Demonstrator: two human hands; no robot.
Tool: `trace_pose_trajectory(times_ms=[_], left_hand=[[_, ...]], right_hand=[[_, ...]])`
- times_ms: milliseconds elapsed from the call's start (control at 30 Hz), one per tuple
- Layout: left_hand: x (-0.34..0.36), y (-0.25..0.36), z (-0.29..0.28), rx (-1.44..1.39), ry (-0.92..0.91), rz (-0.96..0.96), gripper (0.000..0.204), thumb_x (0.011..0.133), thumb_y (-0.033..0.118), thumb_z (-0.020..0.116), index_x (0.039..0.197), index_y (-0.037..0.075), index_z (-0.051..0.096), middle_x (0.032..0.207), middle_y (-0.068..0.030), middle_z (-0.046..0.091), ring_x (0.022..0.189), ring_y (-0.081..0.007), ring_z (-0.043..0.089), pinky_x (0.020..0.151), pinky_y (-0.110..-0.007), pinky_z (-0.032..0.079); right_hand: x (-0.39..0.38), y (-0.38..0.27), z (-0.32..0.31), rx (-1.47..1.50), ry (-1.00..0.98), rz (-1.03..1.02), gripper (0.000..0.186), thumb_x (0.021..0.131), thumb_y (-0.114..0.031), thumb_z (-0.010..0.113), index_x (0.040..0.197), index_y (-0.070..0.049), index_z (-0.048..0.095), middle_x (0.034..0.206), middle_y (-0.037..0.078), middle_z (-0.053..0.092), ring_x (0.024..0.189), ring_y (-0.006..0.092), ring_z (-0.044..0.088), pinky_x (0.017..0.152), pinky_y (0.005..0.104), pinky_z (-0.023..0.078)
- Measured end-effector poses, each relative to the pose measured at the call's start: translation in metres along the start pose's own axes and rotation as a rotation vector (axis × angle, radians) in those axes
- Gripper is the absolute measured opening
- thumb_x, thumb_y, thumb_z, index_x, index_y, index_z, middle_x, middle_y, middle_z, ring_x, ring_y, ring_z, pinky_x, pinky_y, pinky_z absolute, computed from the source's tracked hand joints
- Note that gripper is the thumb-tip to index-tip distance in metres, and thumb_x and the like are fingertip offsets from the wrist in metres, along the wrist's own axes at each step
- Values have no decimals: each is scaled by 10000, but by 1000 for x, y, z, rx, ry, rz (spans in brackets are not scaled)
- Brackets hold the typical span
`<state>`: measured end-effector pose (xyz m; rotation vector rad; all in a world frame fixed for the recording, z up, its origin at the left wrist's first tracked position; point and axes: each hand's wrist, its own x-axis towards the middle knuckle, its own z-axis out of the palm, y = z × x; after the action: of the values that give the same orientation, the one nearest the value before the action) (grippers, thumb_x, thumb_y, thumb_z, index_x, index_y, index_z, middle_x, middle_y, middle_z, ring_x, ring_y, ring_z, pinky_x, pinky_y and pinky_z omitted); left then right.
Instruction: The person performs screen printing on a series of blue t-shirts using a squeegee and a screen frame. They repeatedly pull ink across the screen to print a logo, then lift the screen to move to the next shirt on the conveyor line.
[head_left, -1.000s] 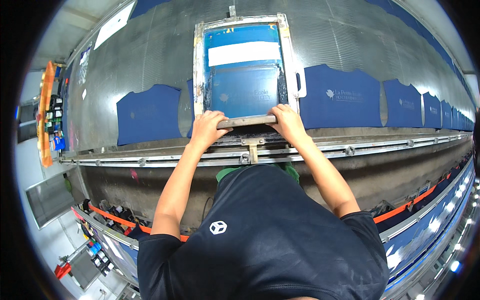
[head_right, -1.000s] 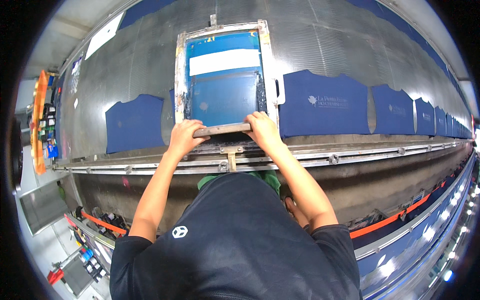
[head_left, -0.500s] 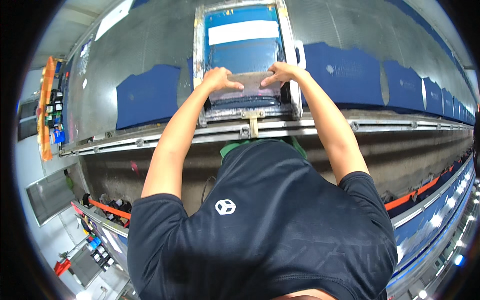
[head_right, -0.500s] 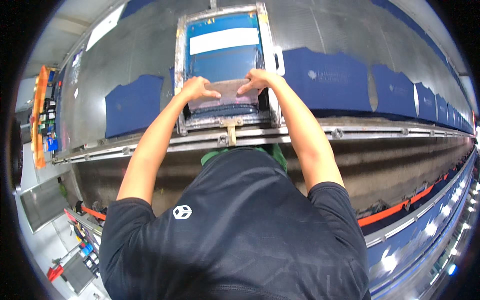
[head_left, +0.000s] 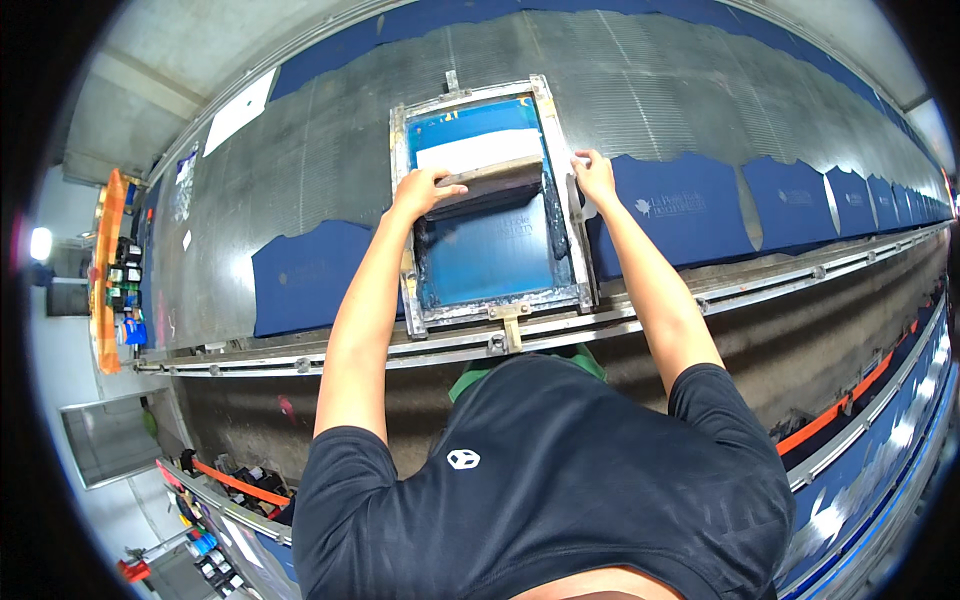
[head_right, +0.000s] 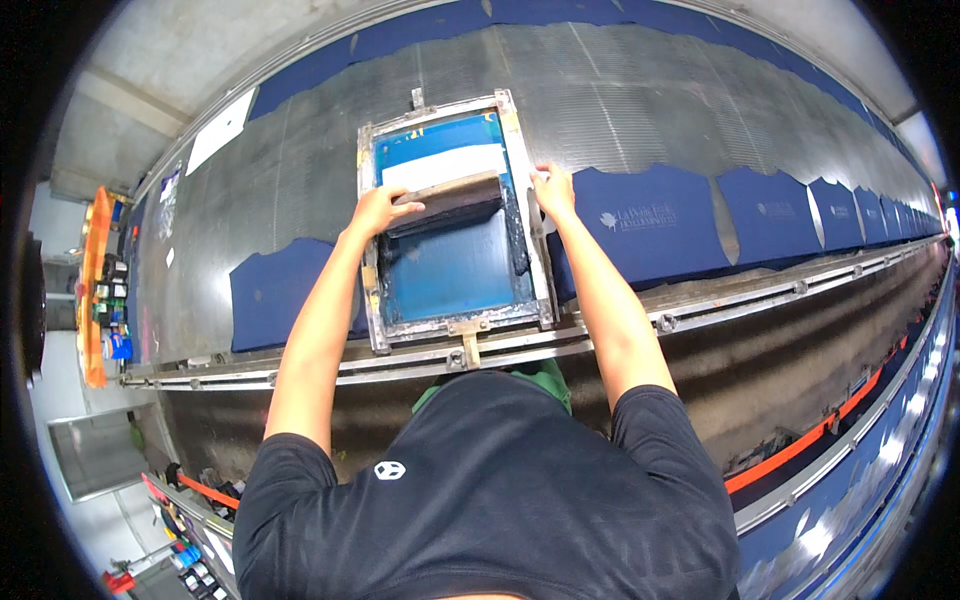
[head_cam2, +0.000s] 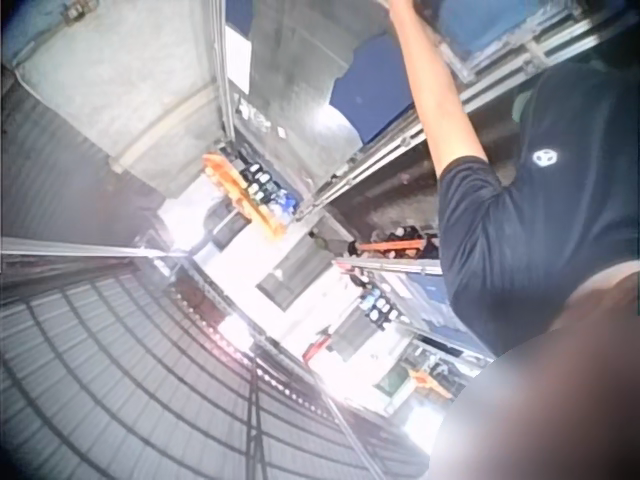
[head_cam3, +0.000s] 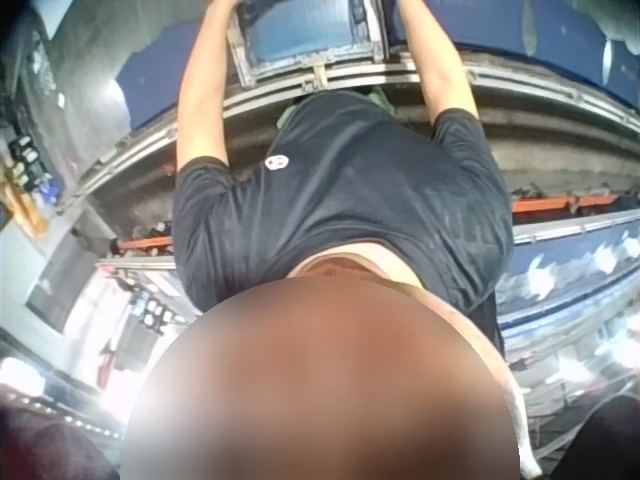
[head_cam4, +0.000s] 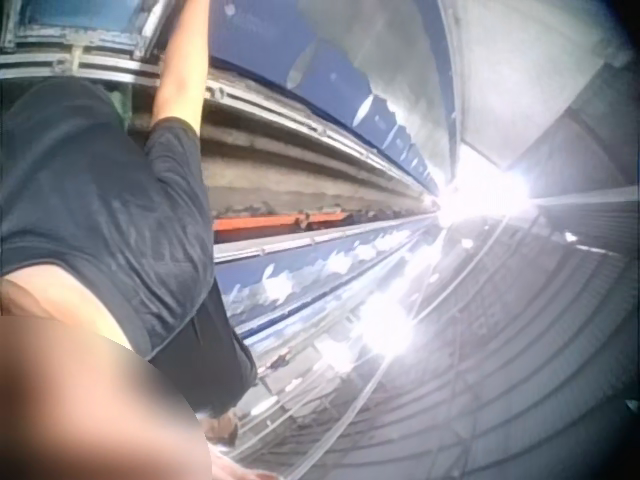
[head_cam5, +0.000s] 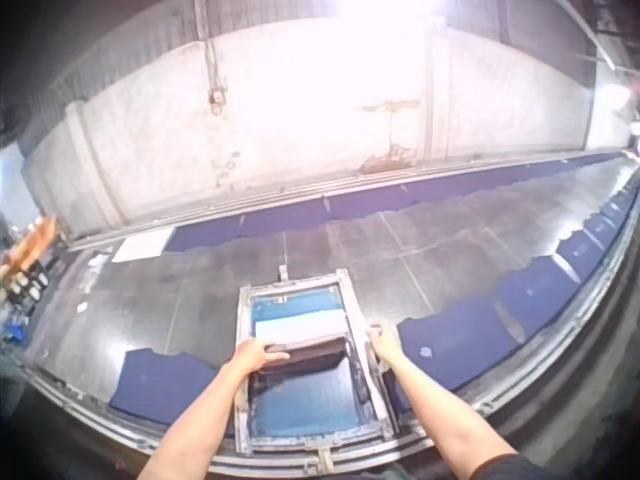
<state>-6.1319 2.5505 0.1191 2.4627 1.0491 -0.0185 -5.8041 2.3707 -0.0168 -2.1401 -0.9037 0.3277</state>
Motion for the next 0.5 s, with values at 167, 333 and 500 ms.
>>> trace_pose_trajectory(times_ms=[167, 333, 500], left_hand=[[-32, 23, 15, -59, -95, 87, 471, 809, 253, 842, 1270, 227, 750, 1144, -145, 766, 1061, -364, 729, 942, -446, 575], [-163, 38, 52, -141, 153, 171, 582, 759, 47, 773, 1314, 211, 715, 1307, -106, 718, 1163, -324, 695, 1013, -435, 560], [-263, 8, 42, -81, 114, 195, 694, 745, 98, 819, 1399, 261, 655, 1396, -25, 681, 1255, -267, 650, 1079, -417, 517]], right_hand=[[3, 16, 9, 181, -164, 220, 322, 1031, -334, 604, 1193, -94, 745, 788, 73, 707, 649, 171, 661, 631, 359, 541], [-9, -67, -21, 265, 4, 102, 304, 1003, -312, 659, 1117, -65, 793, 1047, 145, 789, 986, 221, 721, 892, 358, 539], [-32, -111, -3, 467, -5, 123, 270, 1048, -262, 645, 1129, -33, 763, 860, 7, 710, 708, 82, 570, 644, 271, 465]])
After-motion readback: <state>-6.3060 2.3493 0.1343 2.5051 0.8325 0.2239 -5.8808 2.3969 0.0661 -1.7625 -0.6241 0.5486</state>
